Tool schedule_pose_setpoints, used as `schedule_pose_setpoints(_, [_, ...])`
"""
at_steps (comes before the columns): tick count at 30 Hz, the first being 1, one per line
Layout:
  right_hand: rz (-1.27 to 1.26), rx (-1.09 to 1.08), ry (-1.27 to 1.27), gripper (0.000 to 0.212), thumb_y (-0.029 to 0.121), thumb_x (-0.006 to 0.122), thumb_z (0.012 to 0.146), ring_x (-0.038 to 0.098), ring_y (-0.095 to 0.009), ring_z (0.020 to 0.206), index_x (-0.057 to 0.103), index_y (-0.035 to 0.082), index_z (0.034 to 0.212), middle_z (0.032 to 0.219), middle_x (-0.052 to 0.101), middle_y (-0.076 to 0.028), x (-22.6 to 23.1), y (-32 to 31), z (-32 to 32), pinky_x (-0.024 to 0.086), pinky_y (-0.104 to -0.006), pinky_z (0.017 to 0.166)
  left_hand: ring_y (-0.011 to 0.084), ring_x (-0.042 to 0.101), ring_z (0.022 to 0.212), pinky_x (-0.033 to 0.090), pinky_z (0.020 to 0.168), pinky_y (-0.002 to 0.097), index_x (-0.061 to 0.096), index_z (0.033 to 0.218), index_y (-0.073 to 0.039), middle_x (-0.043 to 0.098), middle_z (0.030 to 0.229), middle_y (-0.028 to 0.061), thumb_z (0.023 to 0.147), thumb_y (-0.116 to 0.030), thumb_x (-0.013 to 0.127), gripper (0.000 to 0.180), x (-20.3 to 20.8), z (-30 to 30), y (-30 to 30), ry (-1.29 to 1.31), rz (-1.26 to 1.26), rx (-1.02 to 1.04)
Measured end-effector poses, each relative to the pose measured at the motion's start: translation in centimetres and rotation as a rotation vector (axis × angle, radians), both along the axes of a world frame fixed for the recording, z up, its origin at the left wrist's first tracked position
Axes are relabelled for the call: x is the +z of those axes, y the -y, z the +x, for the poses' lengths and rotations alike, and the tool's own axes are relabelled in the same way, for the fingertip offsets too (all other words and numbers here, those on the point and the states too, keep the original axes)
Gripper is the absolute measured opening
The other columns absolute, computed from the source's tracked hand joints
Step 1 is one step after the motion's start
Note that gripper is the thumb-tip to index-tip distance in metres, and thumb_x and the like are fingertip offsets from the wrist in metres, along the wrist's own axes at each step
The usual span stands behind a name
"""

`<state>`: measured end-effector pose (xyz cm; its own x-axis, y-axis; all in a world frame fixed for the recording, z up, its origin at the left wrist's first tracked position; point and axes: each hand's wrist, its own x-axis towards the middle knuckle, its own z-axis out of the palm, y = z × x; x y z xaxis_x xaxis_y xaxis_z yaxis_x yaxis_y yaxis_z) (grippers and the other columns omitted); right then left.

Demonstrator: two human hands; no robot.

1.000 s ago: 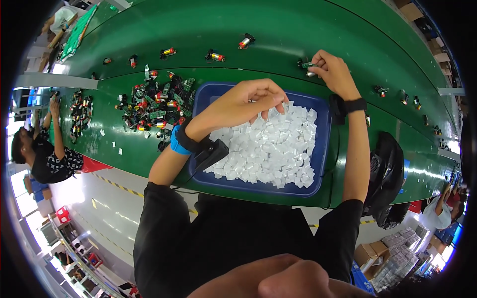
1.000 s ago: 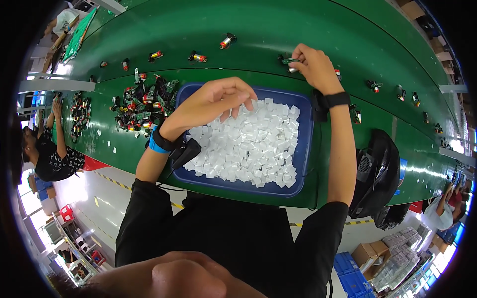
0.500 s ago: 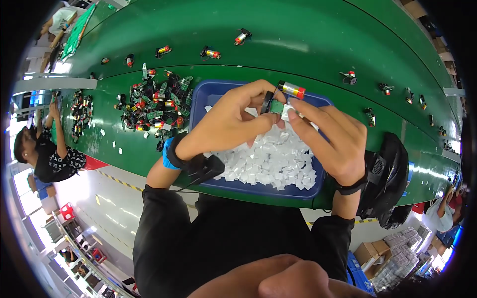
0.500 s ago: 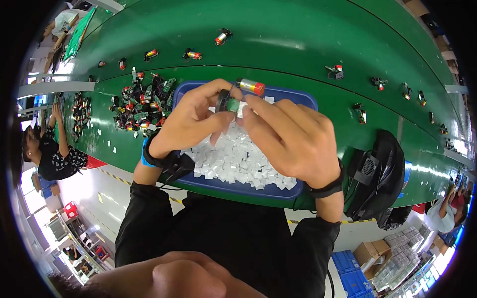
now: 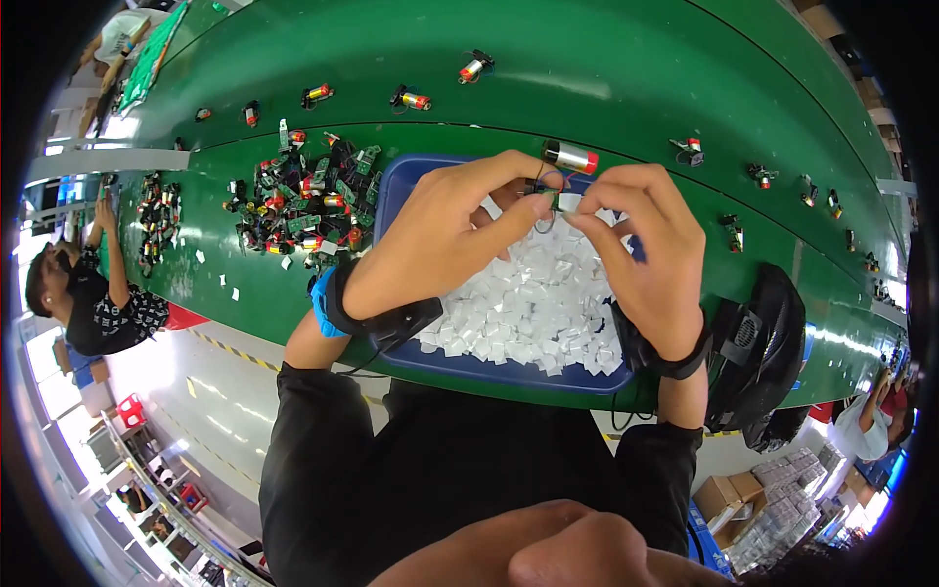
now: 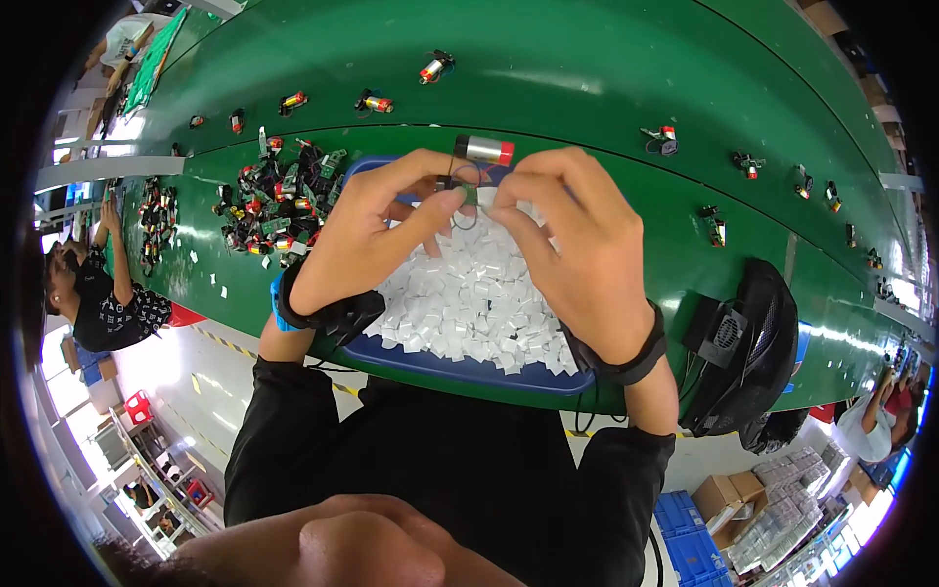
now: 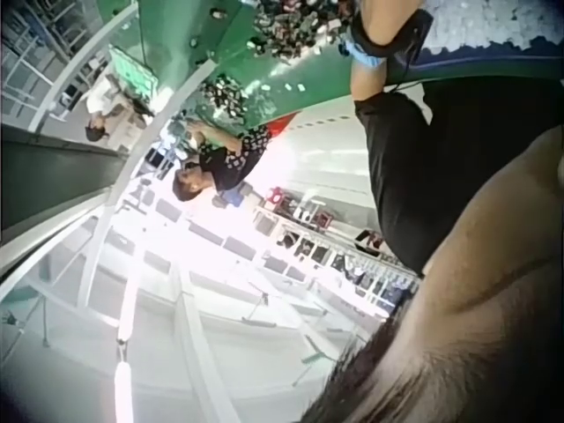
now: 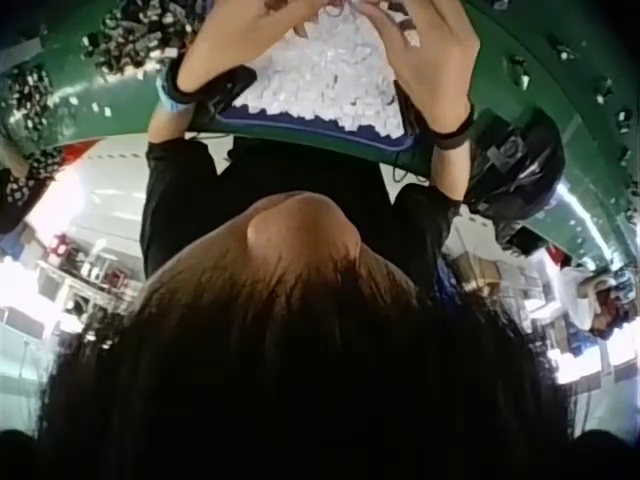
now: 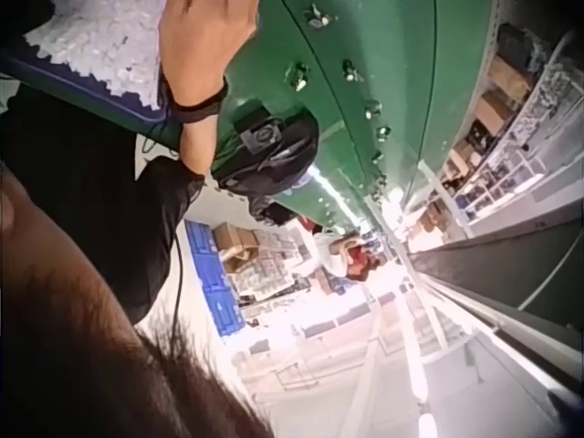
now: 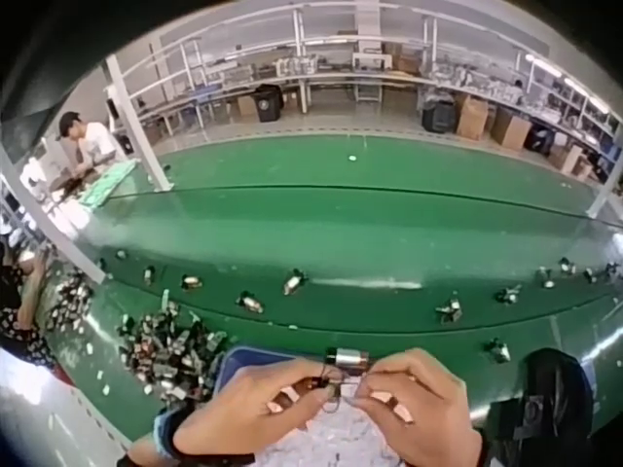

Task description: The person picks up a circuit board and a battery, fits them together, and wraps a white adhesive strip around the joined parts. The assembled unit is then placed on the green workbench, and the process is repeated with additional components.

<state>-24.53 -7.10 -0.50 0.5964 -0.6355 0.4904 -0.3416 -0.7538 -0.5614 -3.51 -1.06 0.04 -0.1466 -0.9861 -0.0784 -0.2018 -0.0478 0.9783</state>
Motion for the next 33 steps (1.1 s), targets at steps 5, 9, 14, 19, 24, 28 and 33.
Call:
schedule_pose_setpoints(5, [0.596,-0.078,0.167,0.023,-0.001,0.076,0.082,0.065,-0.015,0.088,0.066,-0.001,0.103,0.116,0.063,-0.01,1.3,-0.1,-0.3,0.057,-0.0252,0.063,0.0122,0.062,0.073,0.052,0.056,0.0254,0.062,0.114,0.001,0.068,0.092,0.0082,0.1,-0.009,0.055,0.019,-0.3,0.1,0.2,0.199,-0.17,0.063])
schedule_pose_setpoints(9, [0.514,-0.05,0.079,0.029,-0.001,0.075,0.083,0.063,-0.014,0.094,0.066,0.0,0.11,0.116,0.063,-0.01,1.8,-0.1,-0.1,0.057,-0.0255,0.07,0.0116,0.062,0.071,0.049,0.058,0.0254,0.062,0.114,0.0,0.068,0.094,0.0078,0.1,-0.011,0.056,0.019,-0.4,0.0,0.2,0.243,-0.226,0.037])
schedule_pose_setpoints(14, [0.605,0.023,0.232,0.029,-0.001,0.076,0.081,0.063,-0.018,0.097,0.067,0.001,0.109,0.109,0.067,-0.01,0.6,0.0,0.0,0.055,-0.0274,0.074,0.0114,0.062,0.07,0.047,0.056,0.0248,0.061,0.115,-0.001,0.067,0.094,0.0071,0.101,-0.014,0.056,0.02,-0.4,0.0,0.0,0.259,-0.233,-0.102])
schedule_pose_setpoints(19, [0.205,0.171,0.124,0.027,-0.002,0.08,0.074,0.063,-0.022,0.092,0.07,0.003,0.099,0.1,0.071,-0.009,1.0,1.0,-0.9,0.053,-0.0281,0.07,0.0105,0.063,0.073,0.047,0.049,0.022,0.059,0.118,0.0,0.065,0.095,0.007,0.102,-0.015,0.057,0.022,1.1,0.7,0.2,-0.214,0.282,-0.115])
schedule_pose_setpoints(24, [-0.038,0.145,0.069,0.025,-0.002,0.082,0.07,0.062,-0.023,0.087,0.07,0.006,0.091,0.097,0.072,-0.006,1.1,0.0,-0.2,0.052,-0.0298,0.069,0.0105,0.06,0.06,0.053,0.051,0.025,0.056,0.123,-0.001,0.066,0.084,0.0071,0.1,-0.015,0.059,0.028,0.2,0.0,0.2,-0.297,0.248,-0.01])
schedule_pose_setpoints(28, [-0.163,0.063,0.034,0.024,-0.001,0.081,0.069,0.061,-0.023,0.085,0.071,0.008,0.089,0.096,0.072,-0.003,0.4,-0.5,0.1,0.051,-0.0304,0.069,0.0127,0.063,0.082,0.062,0.06,0.0276,0.055,0.126,0.004,0.063,0.1,0.009,0.099,-0.002,0.054,0.028,-0.9,-0.4,-0.3,-0.329,0.232,-0.025])
schedule_pose_setpoints(33, [-0.314,0.019,-0.034,0.027,-0.003,0.08,0.067,0.061,-0.022,0.084,0.072,0.008,0.09,0.097,0.071,-0.003,0.4,-0.4,0.1,0.051,-0.0298,0.064,0.0144,0.064,0.084,0.065,0.072,0.0309,0.053,0.133,0.004,0.063,0.108,0.0091,0.096,0.004,0.054,0.037,-0.9,-0.9,-0.5,-0.289,0.092,-0.015])
